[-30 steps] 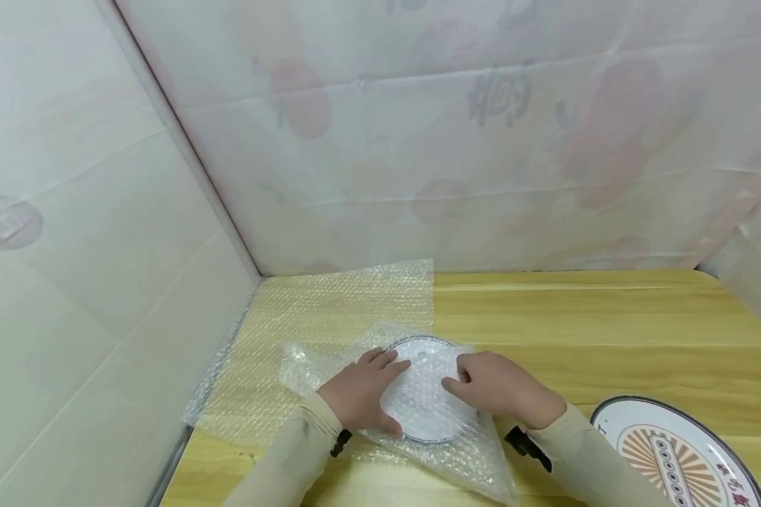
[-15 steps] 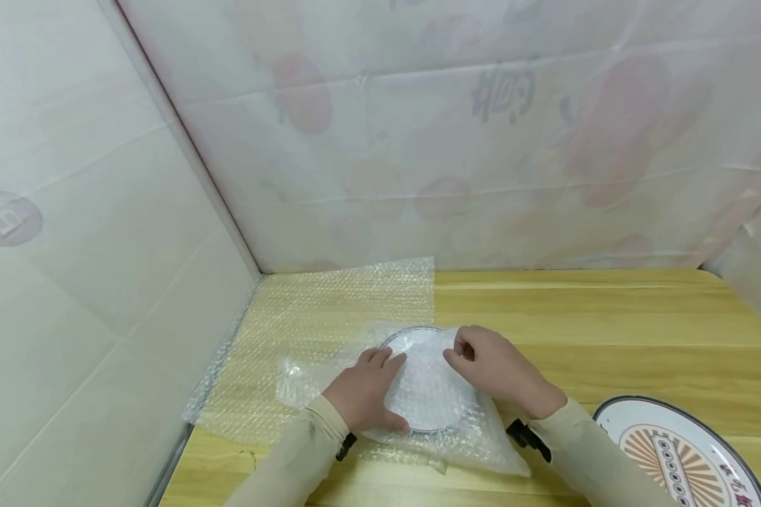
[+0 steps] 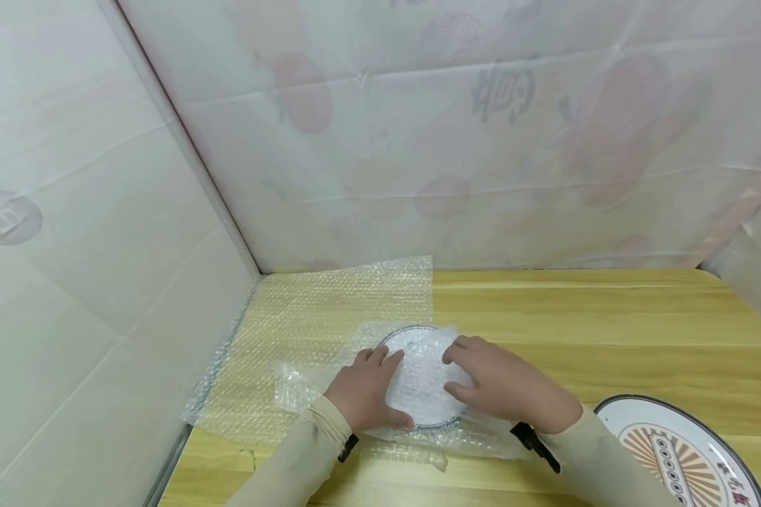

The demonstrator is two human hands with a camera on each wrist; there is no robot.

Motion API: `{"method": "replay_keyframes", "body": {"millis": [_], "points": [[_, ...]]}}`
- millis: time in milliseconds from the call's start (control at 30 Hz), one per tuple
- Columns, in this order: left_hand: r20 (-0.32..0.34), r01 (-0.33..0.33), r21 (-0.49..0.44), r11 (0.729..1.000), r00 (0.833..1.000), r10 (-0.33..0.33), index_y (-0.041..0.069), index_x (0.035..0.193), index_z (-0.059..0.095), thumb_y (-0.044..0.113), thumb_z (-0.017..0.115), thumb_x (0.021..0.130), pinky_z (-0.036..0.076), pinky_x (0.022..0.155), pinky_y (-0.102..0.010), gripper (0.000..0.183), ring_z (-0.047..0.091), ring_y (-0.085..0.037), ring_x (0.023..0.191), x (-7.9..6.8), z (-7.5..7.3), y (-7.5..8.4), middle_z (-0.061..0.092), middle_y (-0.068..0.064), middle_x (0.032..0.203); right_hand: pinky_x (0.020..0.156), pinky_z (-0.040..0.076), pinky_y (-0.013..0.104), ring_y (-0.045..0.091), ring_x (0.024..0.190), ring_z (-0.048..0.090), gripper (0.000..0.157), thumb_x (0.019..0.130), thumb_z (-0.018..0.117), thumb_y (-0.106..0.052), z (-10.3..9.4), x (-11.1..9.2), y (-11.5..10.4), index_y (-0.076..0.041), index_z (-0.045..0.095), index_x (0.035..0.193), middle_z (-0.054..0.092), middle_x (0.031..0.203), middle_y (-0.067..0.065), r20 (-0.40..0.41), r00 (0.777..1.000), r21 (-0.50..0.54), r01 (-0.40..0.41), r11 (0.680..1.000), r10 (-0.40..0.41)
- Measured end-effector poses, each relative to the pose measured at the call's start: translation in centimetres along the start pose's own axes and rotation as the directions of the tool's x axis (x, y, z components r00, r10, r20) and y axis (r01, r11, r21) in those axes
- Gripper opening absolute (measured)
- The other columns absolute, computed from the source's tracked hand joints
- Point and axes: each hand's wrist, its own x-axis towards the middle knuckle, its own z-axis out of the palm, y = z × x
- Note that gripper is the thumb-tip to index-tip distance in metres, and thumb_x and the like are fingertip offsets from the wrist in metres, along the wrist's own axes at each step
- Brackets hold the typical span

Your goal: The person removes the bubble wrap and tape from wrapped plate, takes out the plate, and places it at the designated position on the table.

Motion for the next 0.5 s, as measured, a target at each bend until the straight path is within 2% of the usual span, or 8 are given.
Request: {"method": "replay_keyframes", "body": {"millis": [100, 200, 300, 500], "points": [[0.003, -0.002, 0.012, 1.000, 1.000, 0.002, 0.013, 0.158, 0.041, 0.069, 0.082, 0.073, 0.054, 0.099, -0.054, 0.110, 0.045, -0.040, 0.143, 0.0, 0.0, 0.0, 0.044, -0.018, 0.159, 0.089, 0.057, 0.039, 0.012, 0.099, 0.063, 0.022, 0.099, 0.068, -0.028, 0.2, -0.3, -1.7, -0.012, 0.069, 0.115, 0.066, 0.109, -0.004, -0.004, 0.990, -0.015, 0.143, 0.990, -0.143], [0.012, 0.002, 0.013, 1.000, 1.000, -0.002, 0.013, 0.159, 0.040, 0.069, 0.081, 0.074, 0.054, 0.100, -0.054, 0.110, 0.044, -0.041, 0.143, 0.0, 0.0, 0.0, 0.043, -0.018, 0.160, 0.090, 0.056, 0.032, 0.006, 0.099, 0.062, 0.020, 0.102, 0.065, -0.026, 0.7, -0.6, -3.2, -0.015, 0.069, 0.117, 0.066, 0.109, -0.008, 0.076, 0.966, 0.057, 0.243, 0.968, -0.247], [0.017, 0.003, 0.009, 1.000, 1.000, -0.003, 0.013, 0.160, 0.039, 0.069, 0.080, 0.075, 0.053, 0.102, -0.055, 0.110, 0.042, -0.041, 0.144, 0.0, 0.0, 0.1, 0.042, -0.018, 0.160, 0.090, 0.055, 0.029, 0.004, 0.103, 0.062, 0.022, 0.102, 0.065, -0.025, 1.4, -0.9, -4.2, -0.015, 0.068, 0.121, 0.067, 0.113, -0.009, 0.157, 0.953, 0.093, 0.246, 0.965, -0.258], [0.013, 0.001, 0.027, 1.000, 1.000, -0.001, 0.013, 0.159, 0.039, 0.068, 0.079, 0.077, 0.053, 0.102, -0.055, 0.107, 0.043, -0.041, 0.144, -0.1, -0.1, 0.2, 0.042, -0.018, 0.160, 0.103, 0.052, 0.036, 0.013, 0.124, 0.062, 0.037, 0.103, 0.063, -0.028, 2.0, -1.5, -4.9, -0.012, 0.063, 0.136, 0.066, 0.132, -0.002, 0.246, 0.940, 0.008, 0.241, 0.970, -0.236]]}}
